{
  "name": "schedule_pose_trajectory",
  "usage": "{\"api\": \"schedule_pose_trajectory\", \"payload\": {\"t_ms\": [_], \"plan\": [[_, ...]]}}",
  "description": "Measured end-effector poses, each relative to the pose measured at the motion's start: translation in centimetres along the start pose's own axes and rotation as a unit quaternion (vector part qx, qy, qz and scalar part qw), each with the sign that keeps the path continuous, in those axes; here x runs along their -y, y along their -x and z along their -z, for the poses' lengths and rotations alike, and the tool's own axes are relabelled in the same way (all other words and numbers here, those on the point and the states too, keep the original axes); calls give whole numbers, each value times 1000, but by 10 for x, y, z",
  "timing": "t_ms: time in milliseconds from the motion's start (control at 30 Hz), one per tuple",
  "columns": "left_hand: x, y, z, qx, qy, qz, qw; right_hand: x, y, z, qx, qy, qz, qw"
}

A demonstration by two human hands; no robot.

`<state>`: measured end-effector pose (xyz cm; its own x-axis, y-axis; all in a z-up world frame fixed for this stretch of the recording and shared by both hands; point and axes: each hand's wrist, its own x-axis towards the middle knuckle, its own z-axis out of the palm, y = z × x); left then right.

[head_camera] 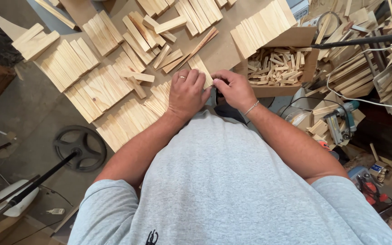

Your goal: Sort and arrange small wooden slats into organized rows on a board in a workshop.

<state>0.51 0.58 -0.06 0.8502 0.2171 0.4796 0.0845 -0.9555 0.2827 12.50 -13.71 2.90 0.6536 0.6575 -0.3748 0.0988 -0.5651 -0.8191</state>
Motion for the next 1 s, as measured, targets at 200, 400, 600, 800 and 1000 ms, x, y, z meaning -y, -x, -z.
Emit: {"api": "schedule_pose_trajectory", "payload": {"t_ms": [200,400,600,800,1000], "plan": [[-1,-1,0,-8,-1,-5,1000,-2,-17,8,-69,223,170,957],[-8,-16,33,22,-25,-1,999,44,-72,15,-55,439,328,835],[-7,-7,30,38,-63,-1,997,29,-105,17,-26,506,403,762],[-4,-3,29,36,-54,1,998,63,-79,40,-2,419,376,826],[-6,-4,30,38,-49,7,998,139,-52,71,67,-69,-65,993]]}}
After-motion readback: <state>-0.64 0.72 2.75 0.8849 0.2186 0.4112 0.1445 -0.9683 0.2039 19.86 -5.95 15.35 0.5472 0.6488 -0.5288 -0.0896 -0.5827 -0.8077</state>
